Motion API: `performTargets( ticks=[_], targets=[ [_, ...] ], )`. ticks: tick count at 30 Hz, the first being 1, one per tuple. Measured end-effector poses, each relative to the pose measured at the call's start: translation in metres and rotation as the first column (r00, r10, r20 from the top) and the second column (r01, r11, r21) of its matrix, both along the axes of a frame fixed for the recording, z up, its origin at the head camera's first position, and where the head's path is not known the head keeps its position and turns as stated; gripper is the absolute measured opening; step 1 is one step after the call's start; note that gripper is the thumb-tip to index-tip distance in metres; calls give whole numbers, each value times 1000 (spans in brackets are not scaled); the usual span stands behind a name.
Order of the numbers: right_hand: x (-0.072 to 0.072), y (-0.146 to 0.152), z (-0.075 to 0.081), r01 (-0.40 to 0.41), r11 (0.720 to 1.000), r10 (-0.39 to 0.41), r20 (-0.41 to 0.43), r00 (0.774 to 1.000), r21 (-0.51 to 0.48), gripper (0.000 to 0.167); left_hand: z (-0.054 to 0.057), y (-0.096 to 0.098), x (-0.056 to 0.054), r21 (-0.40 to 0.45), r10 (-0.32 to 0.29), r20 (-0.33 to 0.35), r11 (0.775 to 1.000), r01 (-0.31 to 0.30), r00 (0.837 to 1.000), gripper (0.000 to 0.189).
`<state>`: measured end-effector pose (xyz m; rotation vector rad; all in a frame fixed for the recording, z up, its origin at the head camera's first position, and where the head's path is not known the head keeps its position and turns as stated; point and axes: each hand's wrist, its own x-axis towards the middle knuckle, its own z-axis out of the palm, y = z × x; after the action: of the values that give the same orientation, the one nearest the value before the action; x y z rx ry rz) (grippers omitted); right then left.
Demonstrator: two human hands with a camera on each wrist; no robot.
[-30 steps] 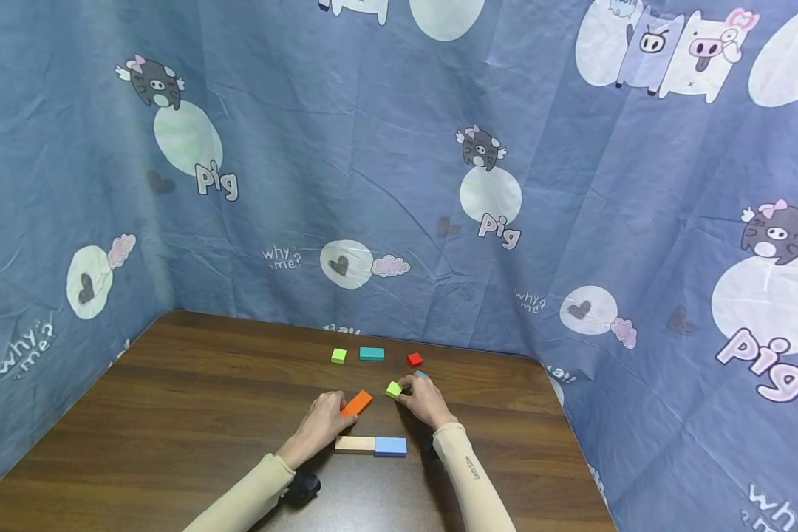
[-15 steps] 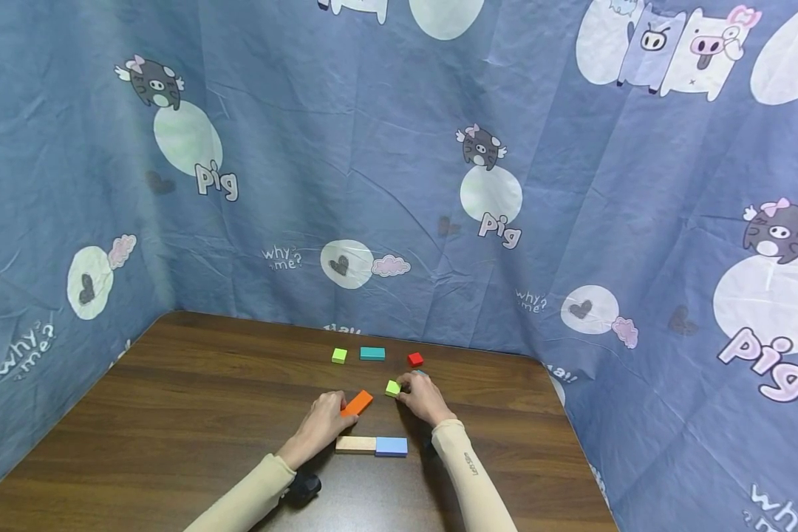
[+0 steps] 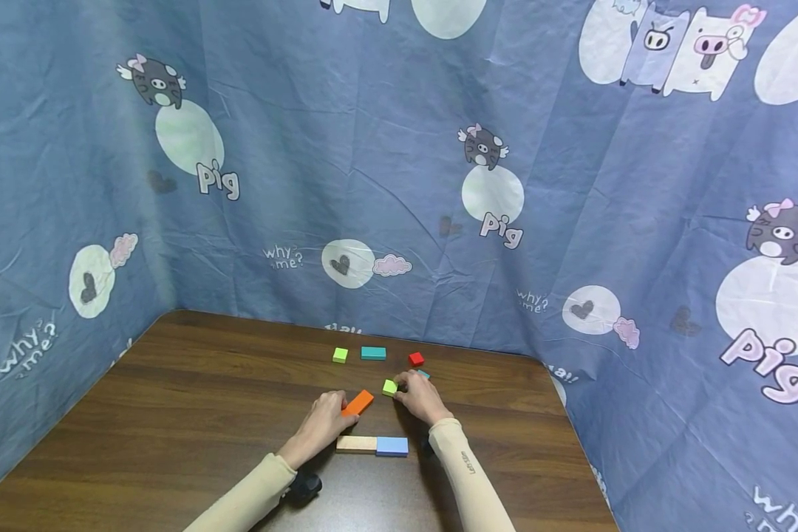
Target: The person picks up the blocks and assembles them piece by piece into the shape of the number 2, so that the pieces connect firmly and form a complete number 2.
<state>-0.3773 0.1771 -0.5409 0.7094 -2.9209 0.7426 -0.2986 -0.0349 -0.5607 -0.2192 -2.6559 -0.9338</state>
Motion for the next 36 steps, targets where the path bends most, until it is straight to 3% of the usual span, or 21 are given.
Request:
performTargets(
  ticks=[22,36],
  targets=[
    [1,-7,0,-5,1000,5,30,1000,8,25,1,1,-1,1,11,28,1000,-11,1000,28],
    [-2,-11,-2,0,1000,0,54,999,0,24,1,1,-1,-4,5,-1,1000,-5,1000,28]
  ],
)
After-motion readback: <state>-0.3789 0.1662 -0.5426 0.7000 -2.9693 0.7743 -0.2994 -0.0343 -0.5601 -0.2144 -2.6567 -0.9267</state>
